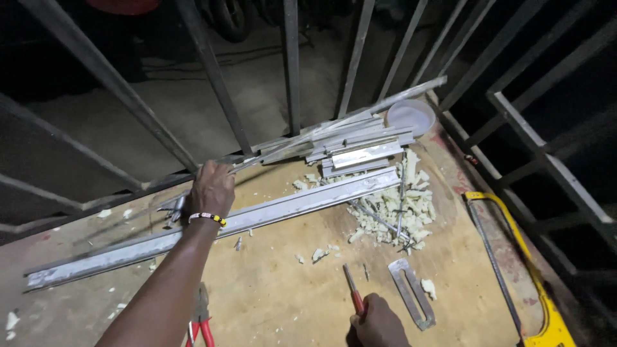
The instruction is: Measuring and preparing thin metal rods using pliers and a screwdriver on a wooden workspace board.
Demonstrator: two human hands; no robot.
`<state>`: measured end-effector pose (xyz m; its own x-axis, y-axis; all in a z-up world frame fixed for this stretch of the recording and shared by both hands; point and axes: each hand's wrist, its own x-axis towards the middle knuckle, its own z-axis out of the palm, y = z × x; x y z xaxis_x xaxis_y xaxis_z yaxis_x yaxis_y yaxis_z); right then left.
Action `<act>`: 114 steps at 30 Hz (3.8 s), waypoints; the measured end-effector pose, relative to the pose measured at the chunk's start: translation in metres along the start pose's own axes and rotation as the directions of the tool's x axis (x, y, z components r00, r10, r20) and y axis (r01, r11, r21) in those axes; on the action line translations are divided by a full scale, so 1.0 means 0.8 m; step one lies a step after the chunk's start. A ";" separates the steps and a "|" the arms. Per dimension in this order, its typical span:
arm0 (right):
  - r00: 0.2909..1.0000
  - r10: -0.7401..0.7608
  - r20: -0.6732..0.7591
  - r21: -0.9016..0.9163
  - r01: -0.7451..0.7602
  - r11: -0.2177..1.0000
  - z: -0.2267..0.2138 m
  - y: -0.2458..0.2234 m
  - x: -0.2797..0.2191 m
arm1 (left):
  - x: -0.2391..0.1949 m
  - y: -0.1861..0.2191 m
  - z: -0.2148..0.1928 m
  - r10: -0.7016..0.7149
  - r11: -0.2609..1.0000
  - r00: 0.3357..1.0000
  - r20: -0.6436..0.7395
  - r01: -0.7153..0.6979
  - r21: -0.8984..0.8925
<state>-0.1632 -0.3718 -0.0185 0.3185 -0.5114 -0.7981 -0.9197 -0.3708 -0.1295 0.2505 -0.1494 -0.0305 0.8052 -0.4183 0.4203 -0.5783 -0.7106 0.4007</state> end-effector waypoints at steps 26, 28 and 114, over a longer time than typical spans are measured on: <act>0.999 -0.031 -0.044 0.015 0.032 0.999 0.004 0.004 -0.004 | -0.086 0.035 0.005 -0.089 0.985 0.783 0.615 -0.024 0.173; 0.999 -0.028 -0.041 0.019 0.029 0.999 0.002 0.004 -0.011 | -0.091 0.042 0.003 -0.058 0.986 0.827 0.559 -0.042 0.164; 0.892 -0.377 -0.247 -0.022 0.384 0.923 -0.128 0.144 0.001 | -0.428 0.358 -0.111 -0.608 0.695 0.247 0.754 0.625 0.356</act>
<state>-0.2449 -0.4945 0.0260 0.6882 -0.5079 -0.5181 -0.7213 -0.5559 -0.4131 -0.2028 -0.1597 0.0124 0.6493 -0.0977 -0.7542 0.1479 -0.9566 0.2512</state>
